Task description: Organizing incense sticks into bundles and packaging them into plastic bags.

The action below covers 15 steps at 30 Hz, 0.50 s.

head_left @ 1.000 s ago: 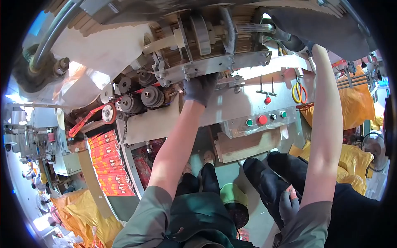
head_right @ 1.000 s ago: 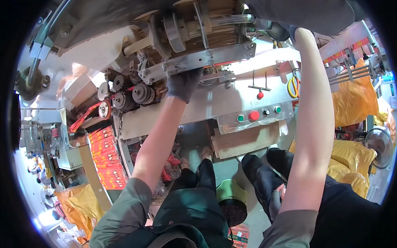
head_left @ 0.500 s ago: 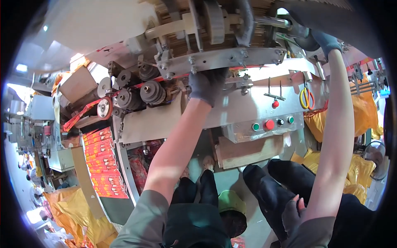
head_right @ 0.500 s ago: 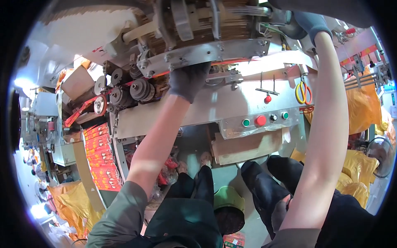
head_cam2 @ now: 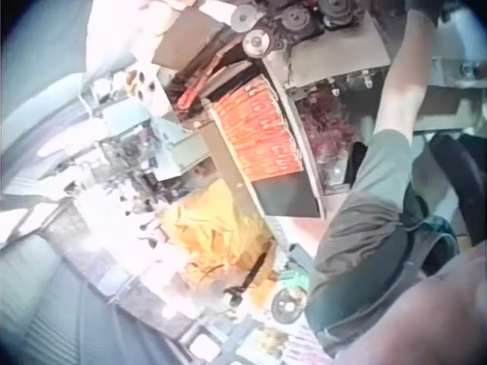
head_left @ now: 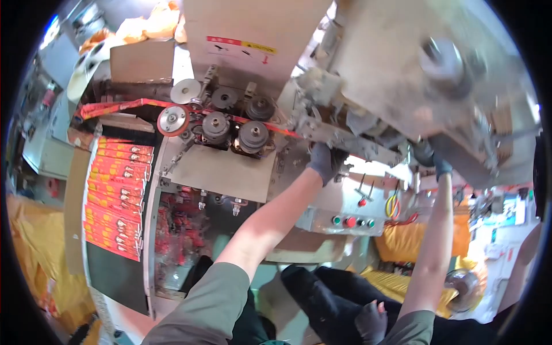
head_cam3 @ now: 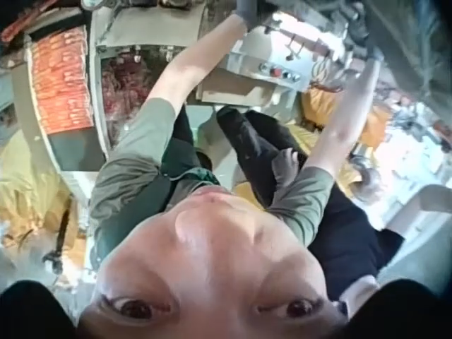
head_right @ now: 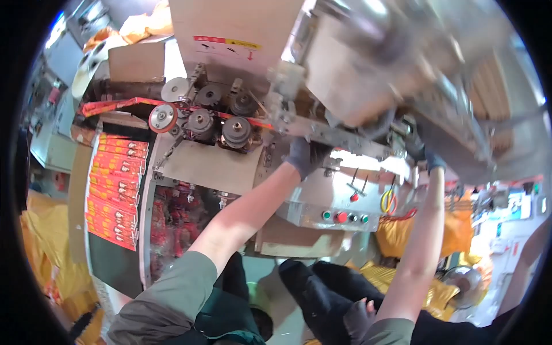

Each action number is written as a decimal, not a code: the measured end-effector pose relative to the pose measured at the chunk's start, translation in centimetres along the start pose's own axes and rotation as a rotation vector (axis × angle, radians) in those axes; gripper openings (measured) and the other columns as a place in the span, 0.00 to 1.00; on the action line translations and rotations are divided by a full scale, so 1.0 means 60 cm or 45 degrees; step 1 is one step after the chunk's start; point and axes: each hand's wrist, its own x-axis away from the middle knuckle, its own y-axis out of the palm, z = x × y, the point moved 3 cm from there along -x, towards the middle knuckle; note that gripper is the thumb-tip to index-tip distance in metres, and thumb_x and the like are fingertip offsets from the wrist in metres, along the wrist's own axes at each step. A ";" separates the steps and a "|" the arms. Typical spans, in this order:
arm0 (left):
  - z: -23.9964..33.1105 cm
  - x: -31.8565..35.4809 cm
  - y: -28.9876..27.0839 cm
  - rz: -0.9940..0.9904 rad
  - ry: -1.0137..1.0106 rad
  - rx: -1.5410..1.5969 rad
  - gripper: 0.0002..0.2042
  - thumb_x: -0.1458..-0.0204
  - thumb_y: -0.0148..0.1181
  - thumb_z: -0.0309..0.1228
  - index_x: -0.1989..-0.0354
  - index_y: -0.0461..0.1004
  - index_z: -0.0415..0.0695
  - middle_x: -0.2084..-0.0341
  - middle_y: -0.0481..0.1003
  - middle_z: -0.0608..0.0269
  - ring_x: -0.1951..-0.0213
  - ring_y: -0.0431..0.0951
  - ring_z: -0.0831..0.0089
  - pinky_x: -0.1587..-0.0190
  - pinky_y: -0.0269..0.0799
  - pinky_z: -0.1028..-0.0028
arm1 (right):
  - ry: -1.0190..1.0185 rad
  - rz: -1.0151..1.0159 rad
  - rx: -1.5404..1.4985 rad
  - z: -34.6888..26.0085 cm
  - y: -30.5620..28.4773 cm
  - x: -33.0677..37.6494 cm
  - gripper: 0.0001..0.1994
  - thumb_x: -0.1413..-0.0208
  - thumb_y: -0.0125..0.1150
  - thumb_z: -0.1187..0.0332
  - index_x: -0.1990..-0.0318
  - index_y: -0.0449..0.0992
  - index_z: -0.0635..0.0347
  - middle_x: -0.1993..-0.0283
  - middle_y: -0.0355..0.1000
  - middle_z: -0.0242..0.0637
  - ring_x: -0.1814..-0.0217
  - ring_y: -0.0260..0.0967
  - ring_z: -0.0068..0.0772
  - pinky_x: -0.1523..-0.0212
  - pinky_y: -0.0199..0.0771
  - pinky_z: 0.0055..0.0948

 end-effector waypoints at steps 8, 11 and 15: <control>0.230 0.328 -0.010 -0.028 0.217 -1.377 0.20 0.44 0.50 0.39 0.47 0.66 0.41 0.53 0.71 0.62 0.53 0.72 0.73 0.47 0.66 0.71 | -0.176 -0.139 0.106 -0.370 -0.165 0.276 0.28 0.43 0.47 0.52 0.41 0.58 0.60 0.38 0.54 0.39 0.36 0.49 0.40 0.37 0.46 0.33; 0.391 0.485 -0.027 0.516 1.246 -2.404 0.14 0.45 0.49 0.32 0.54 0.69 0.38 0.64 0.73 0.62 0.60 0.71 0.75 0.53 0.65 0.74 | -0.473 -0.014 0.579 -0.419 -0.322 0.412 0.25 0.44 0.48 0.52 0.44 0.60 0.59 0.41 0.56 0.38 0.40 0.52 0.38 0.40 0.49 0.33; 0.636 0.671 -0.065 1.466 1.815 -3.156 0.20 0.45 0.48 0.33 0.46 0.61 0.37 0.43 0.59 0.48 0.42 0.58 0.52 0.41 0.53 0.60 | -0.903 0.140 1.013 -0.556 -0.439 0.579 0.23 0.44 0.48 0.51 0.47 0.63 0.56 0.46 0.60 0.36 0.44 0.55 0.35 0.44 0.53 0.33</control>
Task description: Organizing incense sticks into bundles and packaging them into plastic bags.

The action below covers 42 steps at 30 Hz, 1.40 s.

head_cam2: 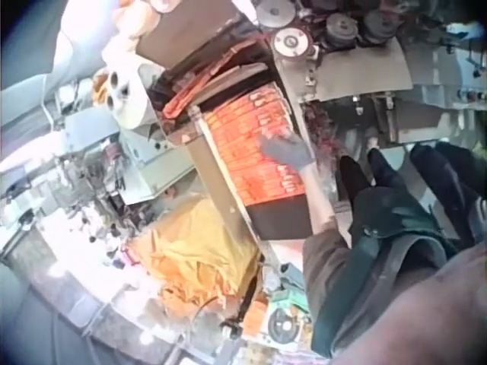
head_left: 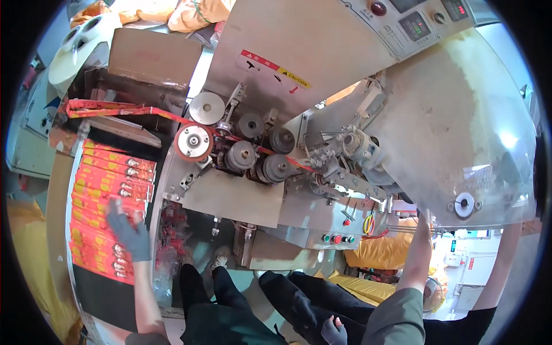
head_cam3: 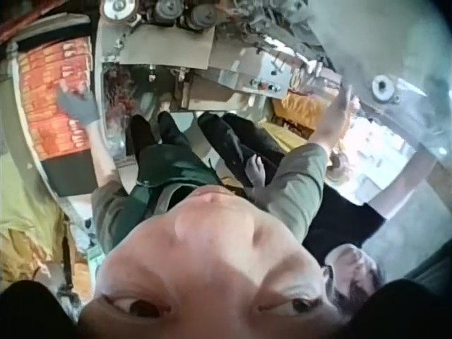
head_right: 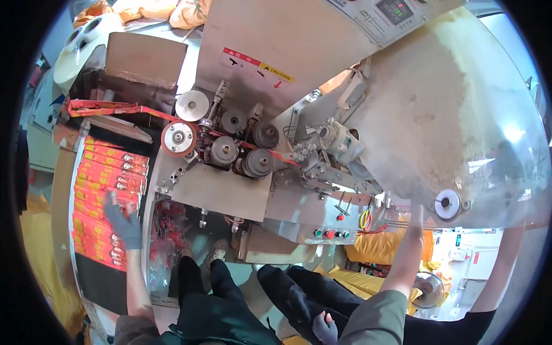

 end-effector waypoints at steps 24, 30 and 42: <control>-0.076 -0.014 0.046 -0.194 -0.013 -0.489 0.24 0.42 0.42 0.39 0.40 0.56 0.39 0.37 0.51 0.49 0.37 0.51 0.51 0.40 0.47 0.52 | -1.391 0.163 0.925 -0.157 -0.225 0.226 0.12 0.46 0.53 0.56 0.59 0.73 0.50 0.62 0.69 0.29 0.62 0.66 0.27 0.61 0.66 0.24; -0.085 -0.002 0.047 -0.218 -0.003 -0.546 0.24 0.42 0.41 0.39 0.40 0.56 0.38 0.36 0.49 0.50 0.36 0.49 0.51 0.38 0.45 0.53 | -1.289 0.047 0.724 -0.213 -0.238 0.259 0.12 0.46 0.54 0.57 0.60 0.73 0.51 0.63 0.69 0.30 0.62 0.66 0.28 0.61 0.66 0.23; -0.101 -0.002 0.063 -0.262 -0.042 -0.576 0.25 0.41 0.39 0.41 0.39 0.53 0.39 0.36 0.49 0.49 0.37 0.51 0.52 0.37 0.45 0.53 | -1.236 -0.008 0.378 -0.211 -0.221 0.316 0.10 0.47 0.55 0.59 0.61 0.74 0.52 0.64 0.69 0.30 0.62 0.66 0.28 0.61 0.66 0.22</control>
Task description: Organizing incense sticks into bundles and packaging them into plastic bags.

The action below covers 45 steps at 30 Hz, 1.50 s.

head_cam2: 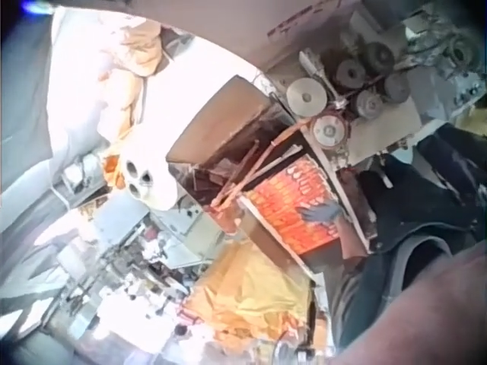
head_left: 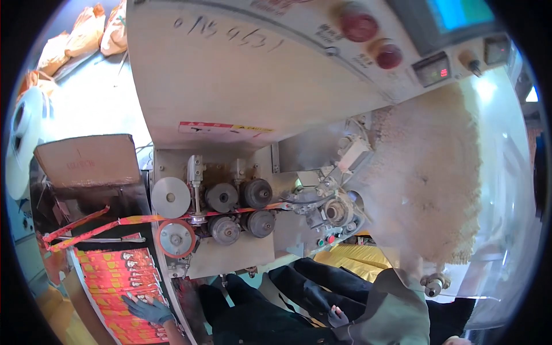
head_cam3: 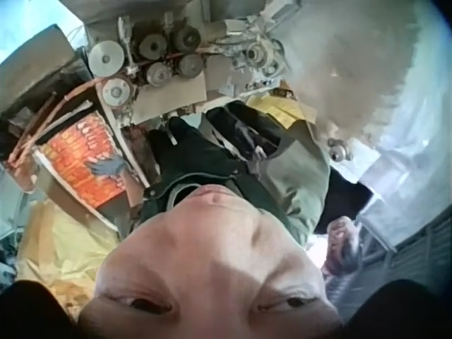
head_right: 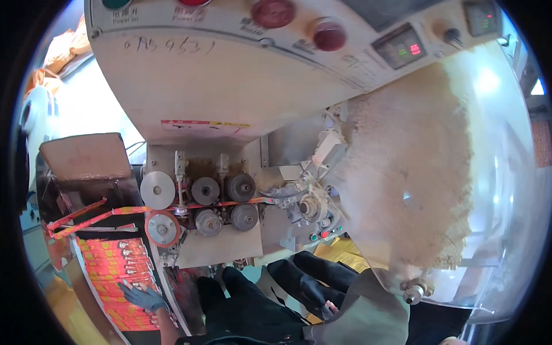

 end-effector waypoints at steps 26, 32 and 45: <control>0.002 -0.010 -0.002 0.148 0.077 0.045 0.27 0.41 0.35 0.47 0.39 0.55 0.40 0.38 0.52 0.47 0.40 0.56 0.49 0.42 0.51 0.53 | 0.217 0.191 -0.732 0.752 0.529 -0.512 0.15 0.48 0.52 0.57 0.59 0.74 0.56 0.59 0.69 0.39 0.55 0.66 0.38 0.55 0.66 0.30; 0.008 0.005 -0.006 0.031 0.016 -0.014 0.28 0.41 0.33 0.48 0.38 0.54 0.41 0.37 0.51 0.47 0.39 0.55 0.50 0.42 0.51 0.54 | 0.594 0.122 -1.080 0.801 0.631 -0.495 0.17 0.48 0.51 0.55 0.58 0.74 0.57 0.57 0.69 0.41 0.53 0.66 0.40 0.54 0.66 0.32; -0.073 0.021 0.032 0.194 0.063 0.056 0.25 0.42 0.42 0.42 0.42 0.59 0.36 0.42 0.58 0.42 0.43 0.60 0.47 0.44 0.57 0.54 | 1.565 0.179 -1.805 0.770 0.746 -0.250 0.22 0.49 0.48 0.52 0.56 0.74 0.59 0.53 0.68 0.46 0.50 0.66 0.45 0.51 0.66 0.36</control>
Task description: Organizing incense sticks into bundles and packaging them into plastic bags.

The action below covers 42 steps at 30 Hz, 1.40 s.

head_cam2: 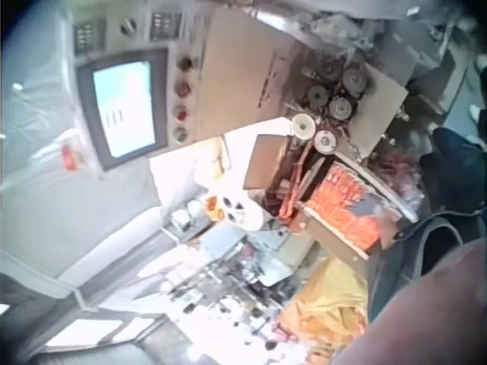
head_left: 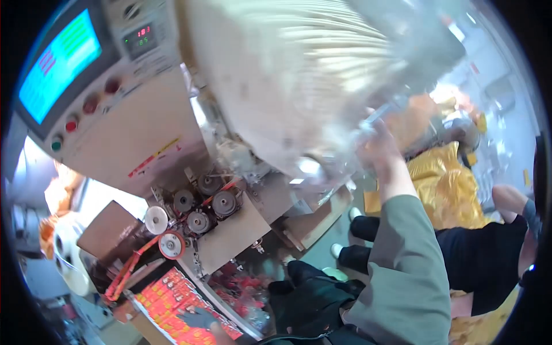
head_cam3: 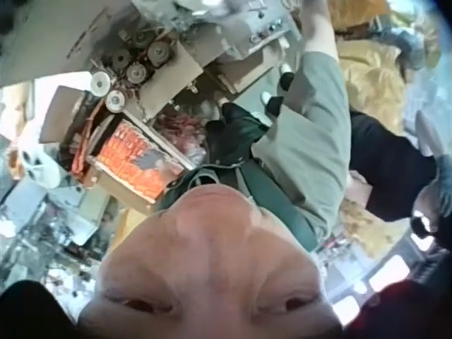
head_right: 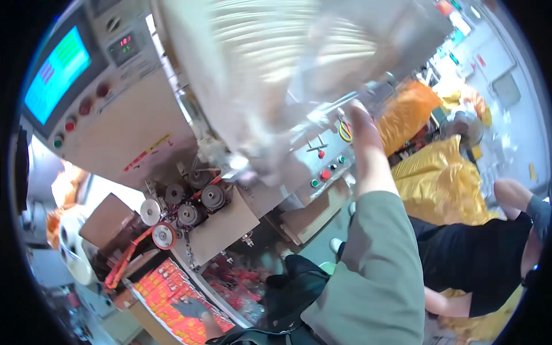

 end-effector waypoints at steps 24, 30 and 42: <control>0.745 0.001 -0.510 -0.087 0.903 1.530 0.12 0.44 0.44 0.25 0.55 0.70 0.34 0.58 0.73 0.54 0.54 0.71 0.67 0.49 0.65 0.67 | 0.737 0.445 -1.335 0.142 0.027 0.176 0.21 0.52 0.53 0.53 0.60 0.73 0.62 0.60 0.72 0.51 0.57 0.71 0.49 0.56 0.70 0.40; 0.831 0.067 -0.550 -0.293 1.072 1.521 0.09 0.45 0.44 0.22 0.60 0.71 0.36 0.62 0.74 0.57 0.57 0.73 0.69 0.51 0.65 0.71 | 0.650 0.978 -1.419 0.113 0.048 0.179 0.15 0.53 0.54 0.58 0.62 0.73 0.58 0.62 0.72 0.46 0.60 0.70 0.48 0.58 0.70 0.41; 0.709 0.104 -0.536 -0.500 0.790 1.256 0.07 0.45 0.49 0.22 0.60 0.72 0.37 0.63 0.75 0.60 0.59 0.73 0.74 0.52 0.67 0.75 | 0.708 0.673 -1.415 0.045 0.230 0.239 0.13 0.50 0.56 0.58 0.61 0.67 0.56 0.67 0.70 0.46 0.60 0.69 0.50 0.63 0.69 0.43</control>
